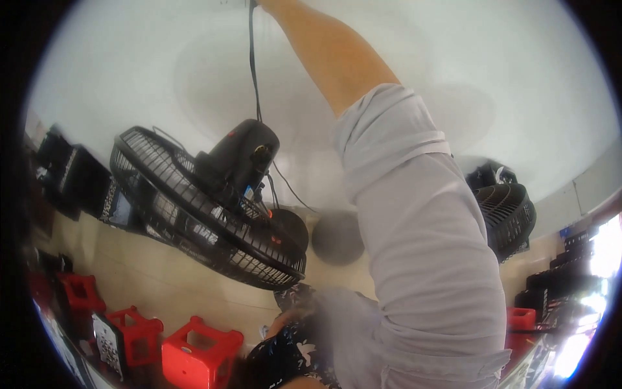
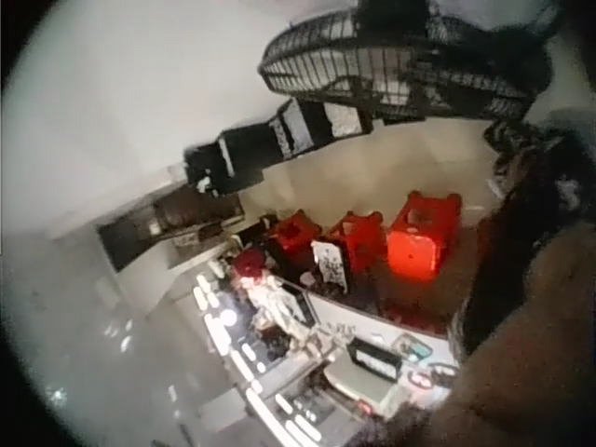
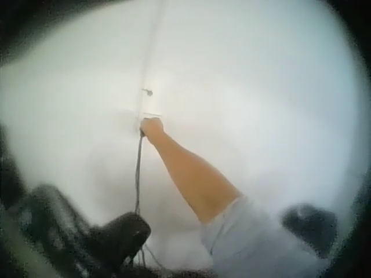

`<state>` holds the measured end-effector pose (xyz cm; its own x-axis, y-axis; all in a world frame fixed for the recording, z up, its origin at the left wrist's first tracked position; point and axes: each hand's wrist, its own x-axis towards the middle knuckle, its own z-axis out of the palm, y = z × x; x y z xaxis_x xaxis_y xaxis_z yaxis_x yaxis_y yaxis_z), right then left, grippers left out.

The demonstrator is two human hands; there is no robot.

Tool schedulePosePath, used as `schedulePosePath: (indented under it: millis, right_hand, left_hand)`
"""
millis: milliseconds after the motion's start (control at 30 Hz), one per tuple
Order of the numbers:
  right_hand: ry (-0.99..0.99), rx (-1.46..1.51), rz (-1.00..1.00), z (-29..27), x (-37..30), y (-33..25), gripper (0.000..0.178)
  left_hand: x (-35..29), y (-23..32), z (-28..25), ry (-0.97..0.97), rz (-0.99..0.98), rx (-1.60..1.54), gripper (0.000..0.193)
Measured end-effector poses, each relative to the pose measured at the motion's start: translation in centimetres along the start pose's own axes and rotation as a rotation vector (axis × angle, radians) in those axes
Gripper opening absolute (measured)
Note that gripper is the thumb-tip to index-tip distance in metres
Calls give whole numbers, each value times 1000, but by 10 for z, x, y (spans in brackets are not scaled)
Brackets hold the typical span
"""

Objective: The person assembles small plastic components by hand, placing white caps onto gray housings at a workbench.

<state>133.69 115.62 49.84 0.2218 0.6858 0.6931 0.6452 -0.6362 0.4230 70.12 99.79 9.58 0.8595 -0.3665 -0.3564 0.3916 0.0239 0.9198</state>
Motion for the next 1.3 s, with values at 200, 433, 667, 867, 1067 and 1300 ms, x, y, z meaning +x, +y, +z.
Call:
schedulePosePath:
  millis: [200, 433, 667, 867, 1067, 1300]
  right_hand:
    - [85, -210, 23, -12, -5, 31, 11]
    - [-153, 622, 508, -91, -33, -41, 17]
    - [-15, 845, 385, -22, -19, 1, 13]
    - [30, 873, -12, -65, 0, -44, 15]
    - [-335, 1350, 780, -206, -37, -39, 26]
    - [-575, 1220, 669, -342, -138, 71, 28]
  left_hand:
    - [17, 18, -22, -49, 35, 91, 35]
    - [22, 40, -81, 98, 86, 162, 35]
    - [24, 56, -107, 168, 156, 211, 36]
    - [22, 61, -108, 225, 195, 213, 36]
    - [0, 42, -97, 178, 137, 237, 37]
    - [13, 20, -46, -34, 31, 261, 38]
